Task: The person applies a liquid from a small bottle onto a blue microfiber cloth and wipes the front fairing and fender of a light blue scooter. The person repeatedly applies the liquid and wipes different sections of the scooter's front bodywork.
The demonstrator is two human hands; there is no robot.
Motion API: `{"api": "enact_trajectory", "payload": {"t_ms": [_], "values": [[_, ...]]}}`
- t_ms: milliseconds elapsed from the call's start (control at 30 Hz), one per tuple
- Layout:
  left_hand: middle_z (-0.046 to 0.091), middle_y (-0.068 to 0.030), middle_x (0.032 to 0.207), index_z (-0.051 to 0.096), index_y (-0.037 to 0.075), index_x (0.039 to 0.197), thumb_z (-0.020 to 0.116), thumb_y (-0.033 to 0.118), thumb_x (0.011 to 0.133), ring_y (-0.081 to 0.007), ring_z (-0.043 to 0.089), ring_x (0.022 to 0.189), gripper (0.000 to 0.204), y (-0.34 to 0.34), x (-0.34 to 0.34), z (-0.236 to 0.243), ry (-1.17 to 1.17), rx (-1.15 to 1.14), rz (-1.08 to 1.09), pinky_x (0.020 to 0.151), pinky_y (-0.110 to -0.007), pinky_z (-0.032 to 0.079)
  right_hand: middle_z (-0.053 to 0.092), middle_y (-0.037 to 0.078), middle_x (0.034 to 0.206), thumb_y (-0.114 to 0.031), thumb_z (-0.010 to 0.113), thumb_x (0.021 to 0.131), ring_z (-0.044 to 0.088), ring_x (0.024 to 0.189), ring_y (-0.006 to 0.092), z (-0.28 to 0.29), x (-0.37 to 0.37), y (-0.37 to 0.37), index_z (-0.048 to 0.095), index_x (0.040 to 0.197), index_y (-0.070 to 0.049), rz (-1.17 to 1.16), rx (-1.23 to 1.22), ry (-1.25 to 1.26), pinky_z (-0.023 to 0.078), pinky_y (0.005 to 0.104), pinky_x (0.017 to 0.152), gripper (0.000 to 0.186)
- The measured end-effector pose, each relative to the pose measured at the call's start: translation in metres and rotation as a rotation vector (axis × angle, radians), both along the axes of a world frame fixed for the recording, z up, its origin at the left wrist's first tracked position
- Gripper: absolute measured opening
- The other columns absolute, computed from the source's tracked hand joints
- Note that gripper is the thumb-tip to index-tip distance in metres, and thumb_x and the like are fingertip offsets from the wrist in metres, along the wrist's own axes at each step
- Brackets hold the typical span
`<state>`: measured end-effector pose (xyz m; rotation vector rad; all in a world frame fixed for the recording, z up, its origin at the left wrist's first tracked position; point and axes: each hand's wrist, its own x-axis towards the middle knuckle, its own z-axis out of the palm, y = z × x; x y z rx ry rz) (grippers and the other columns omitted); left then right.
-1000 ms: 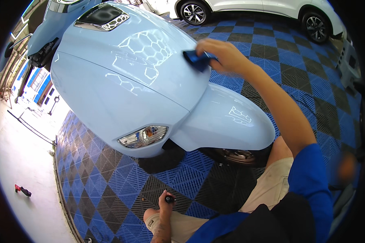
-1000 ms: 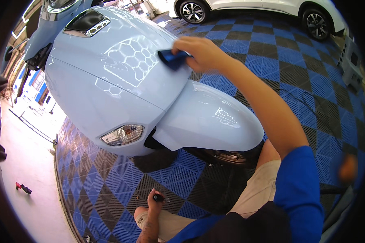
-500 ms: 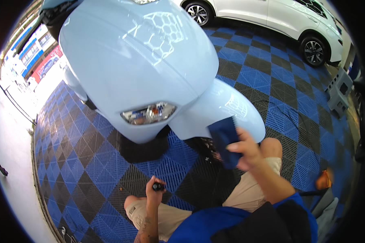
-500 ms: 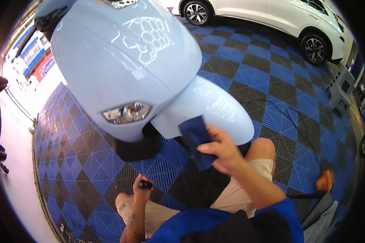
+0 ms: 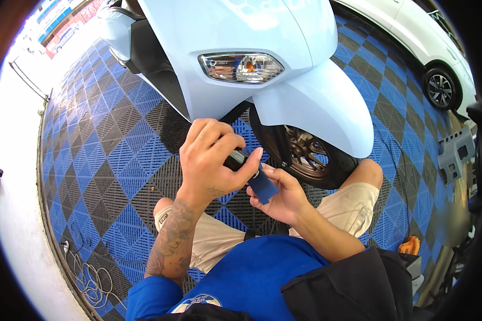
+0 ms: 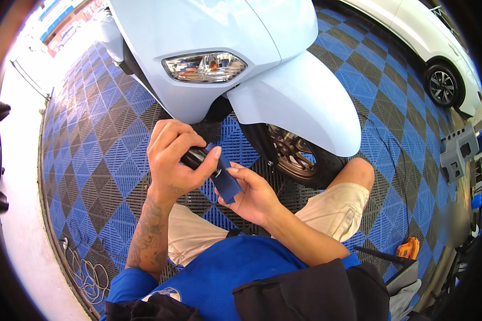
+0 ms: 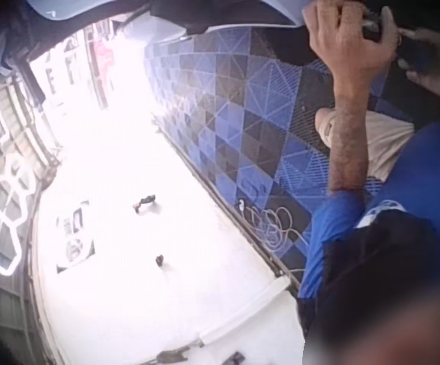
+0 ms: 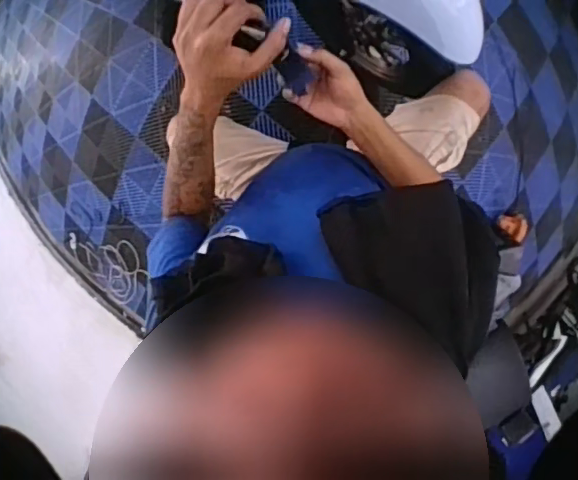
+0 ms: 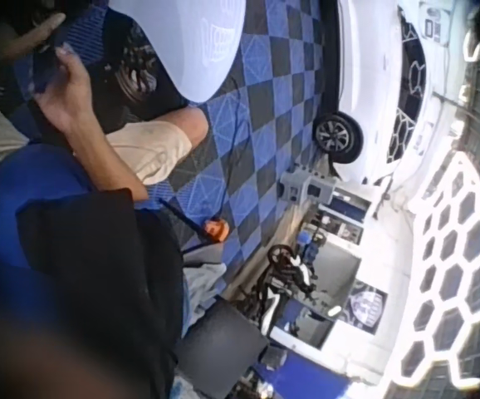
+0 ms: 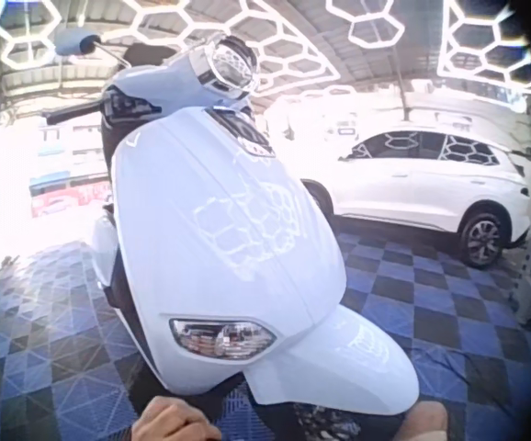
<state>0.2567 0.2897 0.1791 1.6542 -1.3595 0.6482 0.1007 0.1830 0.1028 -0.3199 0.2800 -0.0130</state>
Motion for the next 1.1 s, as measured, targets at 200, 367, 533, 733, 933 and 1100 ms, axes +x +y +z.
{"api": "enact_trajectory", "payload": {"t_ms": [200, 367, 533, 733, 933, 1100], "values": [[0.06, -0.0047, 0.078, 0.066, 0.008, 0.07, 0.087, 0.015, 0.061, -0.0245, 0.059, 0.075, 0.024, 0.0, -0.001, 0.009, -0.201, -0.062, -0.101, 0.067, -0.037, 0.048, 0.067, 0.011, 0.103, -0.021, 0.058, 0.099, 0.066, 0.09, 0.0234, 0.005, 0.004, 0.002, 0.059, 0.123, -0.009, -0.017, 0.042, -0.076, 0.056, 0.0372, 0.076, 0.027], [0.06, -0.0039, 0.074, 0.066, 0.008, 0.071, 0.085, 0.017, 0.07, -0.0233, 0.058, 0.072, 0.021, 0.007, 0.024, -0.012, 0.01, -0.09, 0.076, 0.062, -0.035, 0.049, 0.063, 0.017, 0.109, -0.026, 0.06, 0.098, 0.063, 0.088, 0.0229, 0.003, 0.002, -0.003, 0.057, 0.123, -0.007, 0.088, 0.082, -0.082, 0.053, 0.0359, 0.076, 0.032], [0.06, -0.0042, 0.073, 0.063, 0.005, 0.076, 0.067, 0.025, 0.098, -0.0136, 0.055, 0.064, 0.03, 0.022, 0.041, -0.088, 1.456, -0.247, -0.344, 0.052, -0.03, 0.047, 0.067, 0.015, 0.106, -0.022, 0.067, 0.093, 0.067, 0.086, 0.0233, 0.056, 0.008, -0.04, 0.058, 0.129, 0.001, 0.092, -0.293, -0.168, 0.055, 0.0345, 0.078, 0.044], [0.061, -0.0056, 0.073, 0.062, 0.011, 0.08, 0.062, 0.039, 0.098, -0.0152, 0.058, 0.062, 0.033, 0.044, 0.046, -0.193, 1.75, -0.091, -0.204, 0.048, -0.029, 0.046, 0.072, 0.007, 0.095, -0.021, 0.074, 0.092, 0.067, 0.085, 0.0113, 0.2, 0.057, -0.114, 0.068, 0.119, 0.003, -0.122, -1.47, -0.31, 0.054, 0.0272, 0.079, 0.037], [0.06, 0.0011, 0.072, 0.066, 0.009, 0.078, 0.069, 0.034, 0.096, -0.0087, 0.055, 0.059, 0.031, 0.066, 0.018, -0.223, 1.863, 0.01, -0.047, 0.048, -0.025, 0.046, 0.071, 0.015, 0.085, -0.025, 0.073, 0.082, 0.066, 0.076, 0.0196, 0.337, 0.174, -0.131, 0.074, 0.112, -0.001, -0.698, -2.511, -0.467, 0.054, 0.0343, 0.074, 0.038], [0.062, -0.0046, 0.074, 0.063, 0.009, 0.079, 0.062, 0.034, 0.099, -0.0145, 0.058, 0.064, 0.032, 0.073, 0.022, -0.218, 1.77, -0.098, -0.209, 0.054, -0.029, 0.048, 0.073, 0.023, 0.1, -0.017, 0.066, 0.077, 0.069, 0.097, 0.0404, 0.404, 0.257, -0.128, 0.073, 0.104, -0.004, -0.731, -2.87, -0.459, 0.052, 0.0492, 0.084, 0.031]]}}
